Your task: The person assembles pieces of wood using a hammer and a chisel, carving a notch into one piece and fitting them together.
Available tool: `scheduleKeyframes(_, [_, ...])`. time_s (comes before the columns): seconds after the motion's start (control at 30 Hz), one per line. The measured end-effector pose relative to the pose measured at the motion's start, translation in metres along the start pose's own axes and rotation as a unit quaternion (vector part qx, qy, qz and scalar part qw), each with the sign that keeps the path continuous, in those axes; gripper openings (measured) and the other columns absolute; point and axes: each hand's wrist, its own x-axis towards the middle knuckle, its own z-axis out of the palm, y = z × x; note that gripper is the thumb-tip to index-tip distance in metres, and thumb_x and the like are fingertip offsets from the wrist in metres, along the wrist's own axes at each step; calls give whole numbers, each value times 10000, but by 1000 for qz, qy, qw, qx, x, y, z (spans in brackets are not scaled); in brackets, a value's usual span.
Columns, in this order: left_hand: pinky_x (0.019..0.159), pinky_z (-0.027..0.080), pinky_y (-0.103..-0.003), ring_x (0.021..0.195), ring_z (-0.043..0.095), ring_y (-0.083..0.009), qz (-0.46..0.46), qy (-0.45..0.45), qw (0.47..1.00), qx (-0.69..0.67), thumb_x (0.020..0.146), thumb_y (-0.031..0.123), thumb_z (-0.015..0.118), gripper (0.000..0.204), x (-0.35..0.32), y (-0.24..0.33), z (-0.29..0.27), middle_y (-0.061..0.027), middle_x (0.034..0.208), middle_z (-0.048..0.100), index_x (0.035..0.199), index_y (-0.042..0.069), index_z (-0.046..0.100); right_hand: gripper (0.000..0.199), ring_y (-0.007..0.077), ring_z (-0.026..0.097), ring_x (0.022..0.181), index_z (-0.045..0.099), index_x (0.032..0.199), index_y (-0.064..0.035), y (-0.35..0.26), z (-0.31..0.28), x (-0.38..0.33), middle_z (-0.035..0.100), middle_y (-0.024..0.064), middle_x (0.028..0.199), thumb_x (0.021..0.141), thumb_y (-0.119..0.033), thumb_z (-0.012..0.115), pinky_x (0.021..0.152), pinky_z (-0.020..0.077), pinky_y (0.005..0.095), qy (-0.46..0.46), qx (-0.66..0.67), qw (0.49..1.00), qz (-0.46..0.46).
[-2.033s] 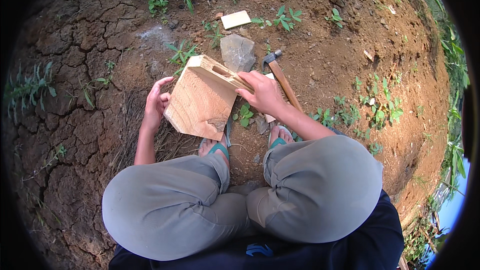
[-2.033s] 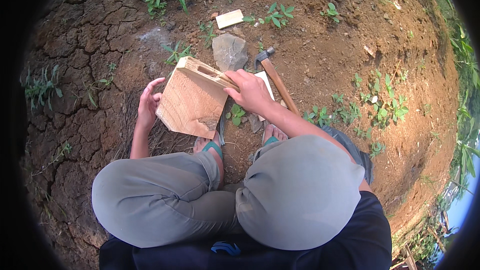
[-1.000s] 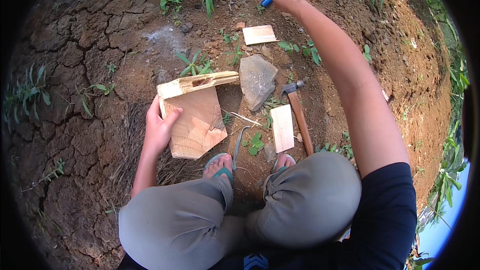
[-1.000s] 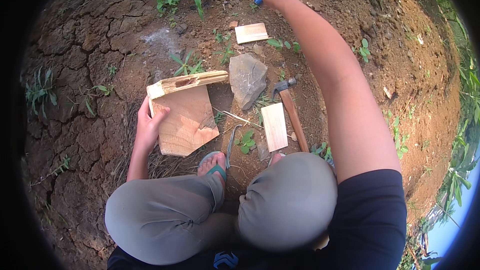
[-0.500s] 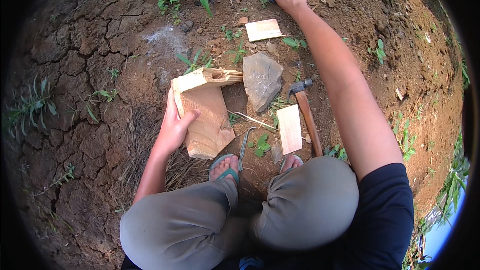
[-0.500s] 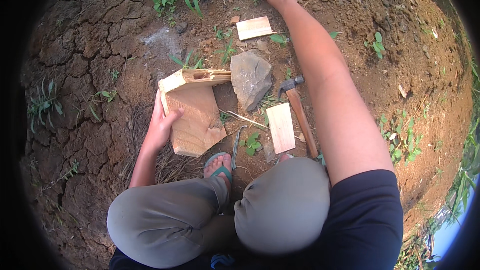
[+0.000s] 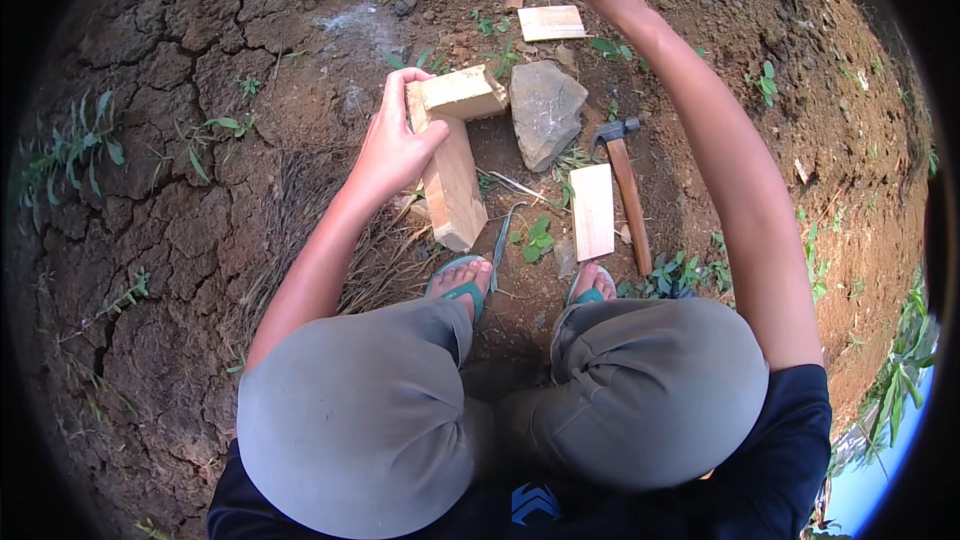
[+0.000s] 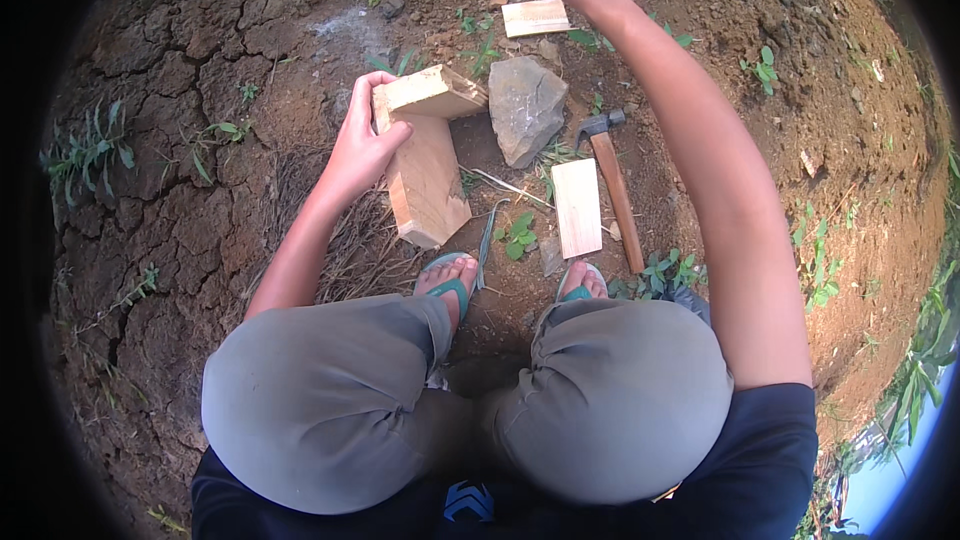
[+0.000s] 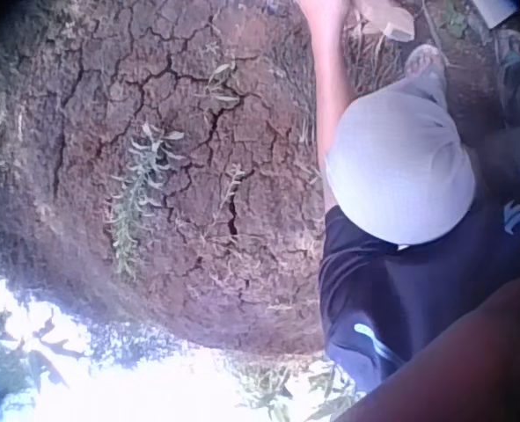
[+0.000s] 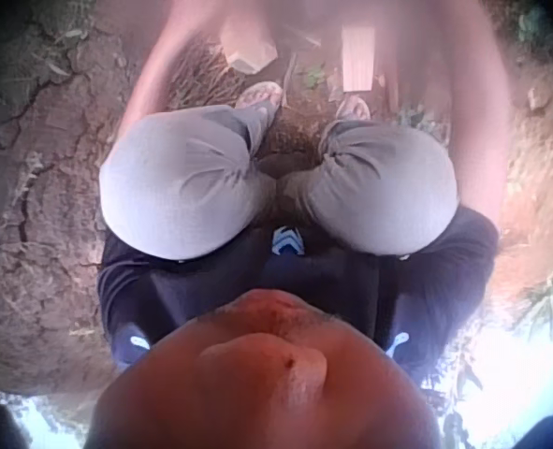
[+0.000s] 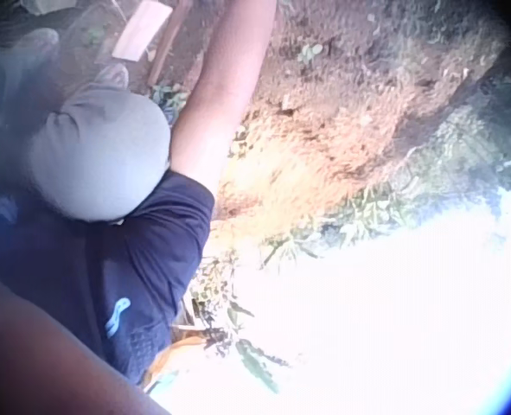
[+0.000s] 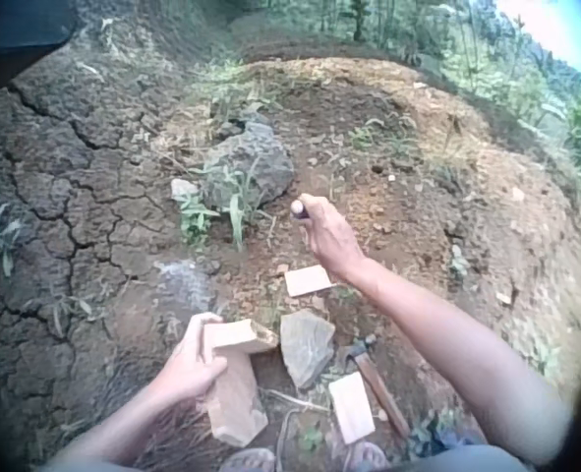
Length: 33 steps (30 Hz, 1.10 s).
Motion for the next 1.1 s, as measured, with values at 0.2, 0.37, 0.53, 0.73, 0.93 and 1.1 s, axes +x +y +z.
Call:
scheduleKeyframes(0.2, [859, 537, -366, 938, 691, -211, -5, -26, 986, 165, 743, 238, 810, 448, 27, 8, -18, -132, 990, 712, 1080, 51, 582, 407, 392, 659, 961, 382, 1343, -43, -84, -63, 15, 623, 223, 1077, 993, -68, 589, 828, 528, 460, 75, 193, 976, 63])
scheduleKeyframes(0.37, [900, 549, -368, 1008, 712, -203, 56, -61, 982, 168, 744, 178, 849, 574, 40, 21, -5, -140, 1128, 746, 1275, 48, 674, 368, 169, 659, 936, 407, 1308, -34, -96, -127, -33, 676, 147, 1030, 1009, -110, 607, 786, 534, 340, 13, 235, 955, 180])
scheduleKeyframes(0.53, [857, 573, -351, 920, 736, -195, 74, -69, 976, 194, 737, 165, 836, 569, 28, 15, -17, -152, 1061, 765, 1281, 59, 708, 289, 131, 643, 777, 567, 1220, -25, -138, -164, -58, 675, 71, 875, 975, -133, 677, 685, 534, 325, -36, 177, 952, 247])
scheduleKeyframes(0.73, [746, 588, -331, 787, 739, -169, 111, -43, 963, 240, 716, 145, 803, 561, -8, 28, -18, -145, 959, 774, 1257, 24, 715, 306, 93, 604, 729, 616, 1186, -37, -147, -149, -69, 657, 39, 836, 942, -177, 735, 640, 507, 287, -46, 242, 941, 232])
scheduleKeyframes(0.93, [673, 572, -300, 747, 712, -136, 65, -41, 988, 135, 736, 123, 793, 480, -30, 16, -25, -116, 924, 767, 1198, 3, 739, 311, 96, 582, 716, 633, 1212, -66, -164, -139, -68, 662, 27, 832, 952, -213, 721, 638, 490, 286, -76, 297, 932, 192])
scheduleKeyframes(1.1, [687, 570, -305, 753, 714, -136, 53, -32, 987, 148, 737, 120, 791, 479, -35, 6, -3, -122, 920, 767, 1193, -16, 735, 338, 93, 597, 709, 643, 1231, -60, -155, -138, -73, 696, 33, 844, 943, -218, 725, 639, 497, 290, -76, 322, 924, 191])
